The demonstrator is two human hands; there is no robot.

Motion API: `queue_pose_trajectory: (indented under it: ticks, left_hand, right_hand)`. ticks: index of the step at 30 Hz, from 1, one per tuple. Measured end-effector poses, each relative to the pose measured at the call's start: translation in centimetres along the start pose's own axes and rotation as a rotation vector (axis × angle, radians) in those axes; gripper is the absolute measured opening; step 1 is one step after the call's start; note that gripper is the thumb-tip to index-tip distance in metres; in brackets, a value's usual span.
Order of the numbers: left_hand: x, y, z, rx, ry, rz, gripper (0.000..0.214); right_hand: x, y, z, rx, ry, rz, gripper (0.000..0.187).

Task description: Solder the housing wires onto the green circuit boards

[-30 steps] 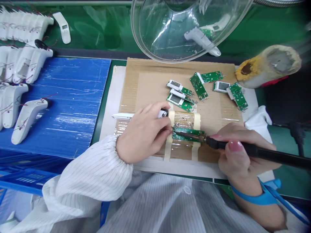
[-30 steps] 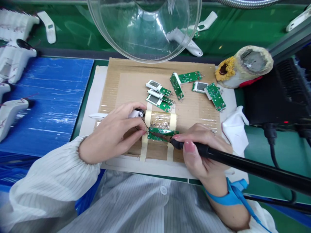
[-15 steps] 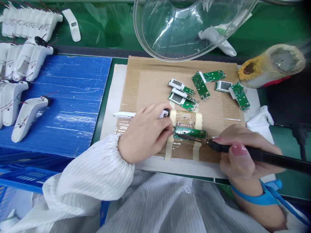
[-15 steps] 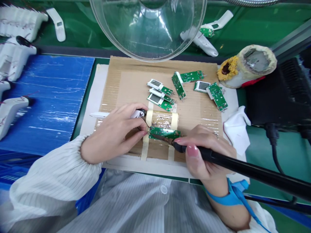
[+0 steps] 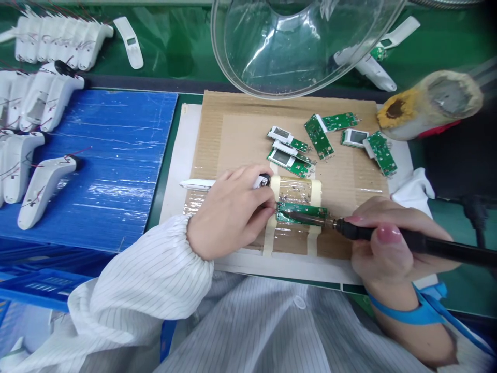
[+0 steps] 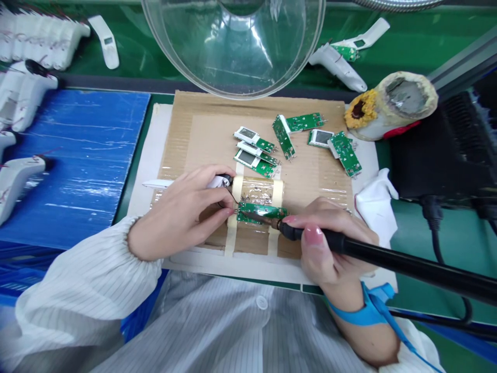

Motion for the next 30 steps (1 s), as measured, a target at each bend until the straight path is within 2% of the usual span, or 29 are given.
queue_pose_trajectory:
  ticks: [7, 12, 23, 25, 30]
  left_hand:
    - [0.26, 0.02, 0.06, 0.008, -0.005, 0.011, 0.014]
    - [0.31, -0.11, 0.23, 0.004, -0.021, 0.019, 0.013]
    - [0.54, 0.15, 0.14, 0.054, -0.036, 0.015, 0.015]
    - [0.51, 0.14, 0.10, 0.055, -0.037, 0.011, 0.016]
    - [0.28, 0.10, -0.05, 0.057, -0.028, 0.003, 0.015]
  right_hand:
    - [0.00, 0.15, 0.08, -0.032, 0.060, -0.021, 0.016]
    - [-0.05, 0.13, -0.02, -0.073, 0.110, 0.006, 0.015]
    - [-0.24, 0.43, 0.12, -0.118, 0.112, 0.096, 0.014]
    - [-0.16, 0.34, 0.15, -0.109, 0.069, 0.062, 0.014]
    - [0.15, -0.32, 0.04, -0.077, -0.012, -0.120, 0.017]
Point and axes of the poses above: each hand's wrist, its own x-axis towards the middle knuckle, its own y-axis out of the palm, z = x × y, the point moved 5 cm from there along x, towards the middle knuckle, and after that the axes turned 10 degrees about y, right-handed, at the moved point
